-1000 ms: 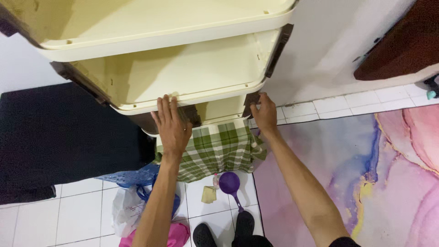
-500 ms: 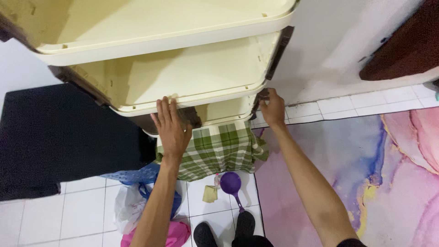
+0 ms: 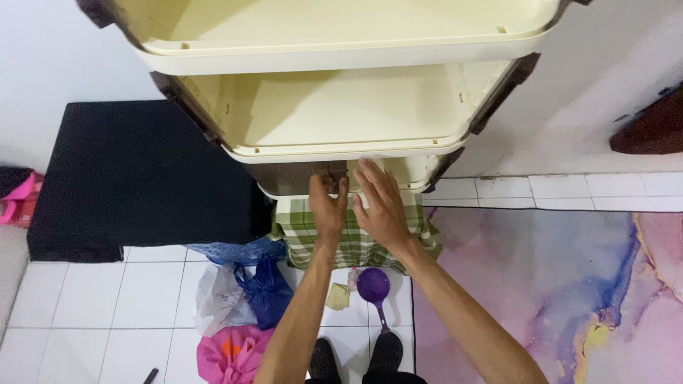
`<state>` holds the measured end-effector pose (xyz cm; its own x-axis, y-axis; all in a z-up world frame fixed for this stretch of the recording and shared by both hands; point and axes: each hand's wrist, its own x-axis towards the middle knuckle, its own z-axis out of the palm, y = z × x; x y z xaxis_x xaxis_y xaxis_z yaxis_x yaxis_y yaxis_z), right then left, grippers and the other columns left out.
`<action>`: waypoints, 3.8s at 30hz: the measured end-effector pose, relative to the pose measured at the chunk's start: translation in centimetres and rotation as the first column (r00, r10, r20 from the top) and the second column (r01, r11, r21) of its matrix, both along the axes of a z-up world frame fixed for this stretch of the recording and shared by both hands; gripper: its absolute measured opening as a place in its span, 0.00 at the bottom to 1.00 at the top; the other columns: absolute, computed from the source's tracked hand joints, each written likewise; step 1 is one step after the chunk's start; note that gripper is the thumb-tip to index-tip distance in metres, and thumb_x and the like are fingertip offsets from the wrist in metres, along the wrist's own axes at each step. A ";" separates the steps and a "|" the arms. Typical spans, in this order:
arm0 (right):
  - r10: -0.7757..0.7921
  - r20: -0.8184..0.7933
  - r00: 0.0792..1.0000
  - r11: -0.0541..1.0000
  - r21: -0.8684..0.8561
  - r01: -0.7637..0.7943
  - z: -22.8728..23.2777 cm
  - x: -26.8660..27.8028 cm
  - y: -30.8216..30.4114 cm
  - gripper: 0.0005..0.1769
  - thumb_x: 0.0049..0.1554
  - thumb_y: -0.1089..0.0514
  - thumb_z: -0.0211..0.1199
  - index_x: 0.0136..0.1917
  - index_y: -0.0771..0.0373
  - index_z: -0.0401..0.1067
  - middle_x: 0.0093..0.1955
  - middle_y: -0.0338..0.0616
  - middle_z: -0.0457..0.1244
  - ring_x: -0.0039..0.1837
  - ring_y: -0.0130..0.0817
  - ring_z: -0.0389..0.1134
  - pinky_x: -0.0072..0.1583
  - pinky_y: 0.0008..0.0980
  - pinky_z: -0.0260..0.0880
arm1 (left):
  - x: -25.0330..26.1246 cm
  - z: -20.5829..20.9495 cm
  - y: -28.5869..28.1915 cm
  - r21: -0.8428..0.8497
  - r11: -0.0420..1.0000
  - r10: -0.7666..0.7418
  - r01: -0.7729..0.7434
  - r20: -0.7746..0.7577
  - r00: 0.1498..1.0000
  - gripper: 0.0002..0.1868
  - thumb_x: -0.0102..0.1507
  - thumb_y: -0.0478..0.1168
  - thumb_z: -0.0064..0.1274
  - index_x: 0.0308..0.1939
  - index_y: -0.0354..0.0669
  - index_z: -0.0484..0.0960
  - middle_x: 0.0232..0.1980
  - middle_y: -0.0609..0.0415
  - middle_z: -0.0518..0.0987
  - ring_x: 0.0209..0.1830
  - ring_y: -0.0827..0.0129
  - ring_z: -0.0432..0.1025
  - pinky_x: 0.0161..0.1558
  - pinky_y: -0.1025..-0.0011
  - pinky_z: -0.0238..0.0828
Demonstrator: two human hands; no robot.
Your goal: The person pushes open the front panels of a plastic cabinet, wets and wrings a cloth in a bowl, and cleans the cabinet shelves by spraying them with a spray bottle and wiping the surfaces with the cloth.
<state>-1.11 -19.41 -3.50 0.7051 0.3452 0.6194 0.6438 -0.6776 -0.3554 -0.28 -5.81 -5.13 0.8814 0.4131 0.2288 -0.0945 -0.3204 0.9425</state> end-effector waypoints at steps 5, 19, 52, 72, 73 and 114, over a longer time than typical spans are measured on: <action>-0.030 -0.055 0.998 0.992 -0.126 0.023 1.2 1.9 3.6 0.40 0.64 0.54 0.60 0.82 0.65 0.49 0.86 0.52 0.41 0.86 0.49 0.39 0.81 0.67 0.35 | 0.3 0.0 0.4 0.260 0.955 0.080 -0.142 0.238 0.968 0.14 0.63 0.32 0.60 0.47 0.30 0.71 0.45 0.34 0.69 0.46 0.39 0.65 0.46 0.47 0.62; -0.158 -0.113 0.981 0.954 -0.274 0.122 3.8 0.5 5.3 0.44 0.60 0.50 0.63 0.82 0.61 0.48 0.84 0.58 0.42 0.85 0.54 0.39 0.77 0.73 0.36 | 0.2 0.3 6.9 0.273 0.941 0.177 -0.202 0.112 0.978 0.18 0.58 0.34 0.62 0.43 0.29 0.70 0.49 0.29 0.65 0.50 0.33 0.63 0.50 0.42 0.61; -0.224 -0.077 0.972 0.950 -0.240 0.200 3.9 0.0 6.8 0.43 0.57 0.56 0.67 0.80 0.65 0.53 0.81 0.59 0.46 0.84 0.56 0.42 0.76 0.68 0.50 | 1.7 1.9 21.1 0.110 0.991 -0.069 0.078 -0.084 0.994 0.30 0.62 0.24 0.41 0.70 0.33 0.68 0.57 0.33 0.81 0.55 0.48 0.79 0.54 0.58 0.76; -0.251 -0.070 0.966 0.940 -0.254 0.226 3.5 0.4 6.8 0.42 0.56 0.56 0.66 0.79 0.67 0.54 0.80 0.62 0.46 0.83 0.56 0.43 0.75 0.65 0.52 | 0.2 1.7 21.4 0.264 0.958 -0.114 0.112 -0.007 0.993 0.36 0.63 0.29 0.50 0.75 0.27 0.57 0.70 0.27 0.67 0.70 0.39 0.66 0.67 0.55 0.66; -0.255 -0.066 0.965 0.939 -0.253 0.231 3.5 0.3 6.8 0.42 0.56 0.56 0.66 0.79 0.67 0.54 0.80 0.62 0.46 0.83 0.56 0.43 0.75 0.65 0.52 | -0.4 1.6 21.2 0.321 0.943 -0.111 0.092 0.039 0.993 0.38 0.62 0.29 0.52 0.75 0.26 0.55 0.75 0.26 0.62 0.74 0.37 0.60 0.72 0.53 0.60; -0.306 -0.350 0.886 0.948 -0.201 0.248 12.6 -21.8 -2.3 0.44 0.57 0.47 0.66 0.79 0.61 0.53 0.83 0.61 0.43 0.82 0.57 0.46 0.73 0.69 0.47 | -21.6 15.0 13.6 0.684 0.574 -0.412 0.451 -0.235 0.881 0.45 0.60 0.46 0.59 0.76 0.34 0.55 0.79 0.29 0.48 0.81 0.37 0.40 0.71 0.28 0.41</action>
